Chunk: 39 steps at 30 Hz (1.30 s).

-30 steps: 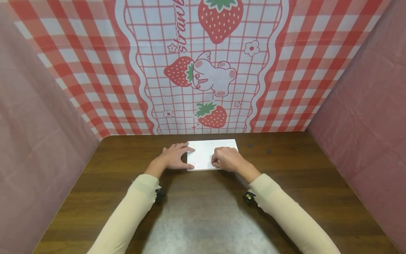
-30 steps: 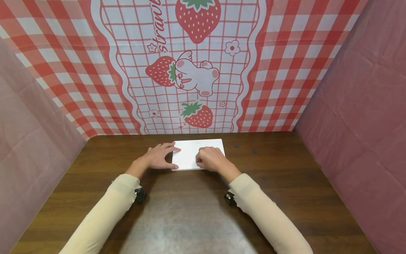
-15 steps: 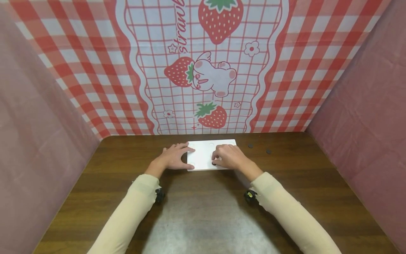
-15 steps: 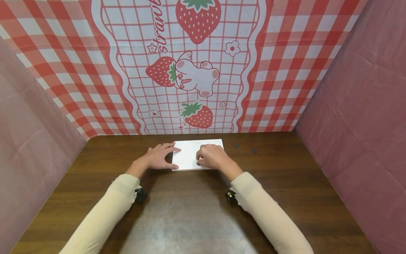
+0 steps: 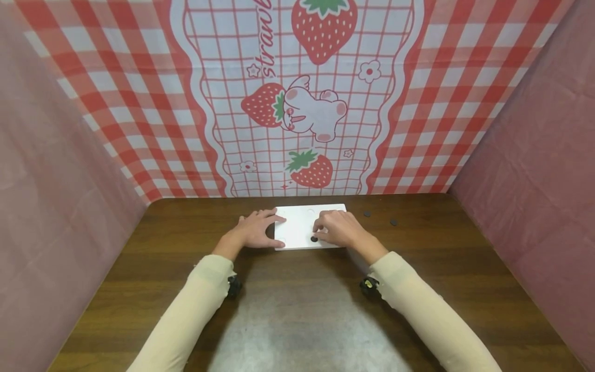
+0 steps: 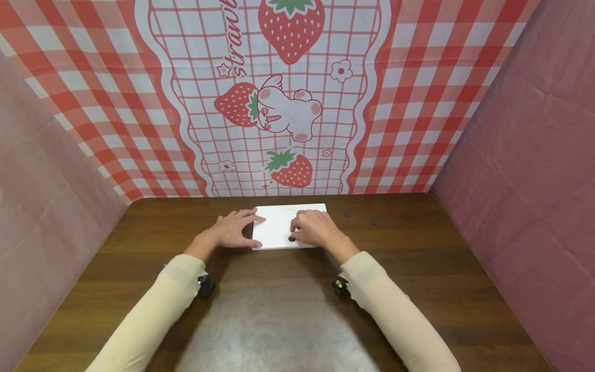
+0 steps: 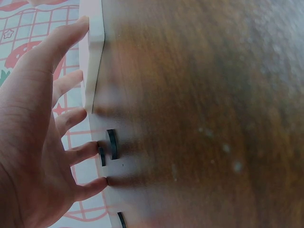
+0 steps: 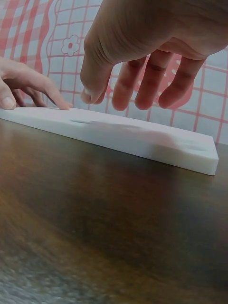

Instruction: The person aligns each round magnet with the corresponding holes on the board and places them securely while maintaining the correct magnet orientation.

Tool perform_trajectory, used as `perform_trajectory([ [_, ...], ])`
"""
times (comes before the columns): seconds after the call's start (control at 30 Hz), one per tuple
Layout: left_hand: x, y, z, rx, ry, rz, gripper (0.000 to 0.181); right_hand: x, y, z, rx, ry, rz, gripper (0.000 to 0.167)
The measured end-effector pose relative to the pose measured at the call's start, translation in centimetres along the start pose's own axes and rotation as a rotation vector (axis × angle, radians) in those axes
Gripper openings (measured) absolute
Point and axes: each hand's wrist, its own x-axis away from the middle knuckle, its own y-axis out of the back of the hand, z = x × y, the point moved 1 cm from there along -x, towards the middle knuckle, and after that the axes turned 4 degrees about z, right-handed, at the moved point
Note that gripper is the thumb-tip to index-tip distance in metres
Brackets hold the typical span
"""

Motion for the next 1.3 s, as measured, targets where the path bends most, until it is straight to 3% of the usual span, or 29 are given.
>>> perform_trajectory([
  [1.3,0.1,0.0,0.0,0.009,-0.032,-0.004,0.086,1.4,0.5,-2.8,-0.033,-0.101,-0.059,0.021],
])
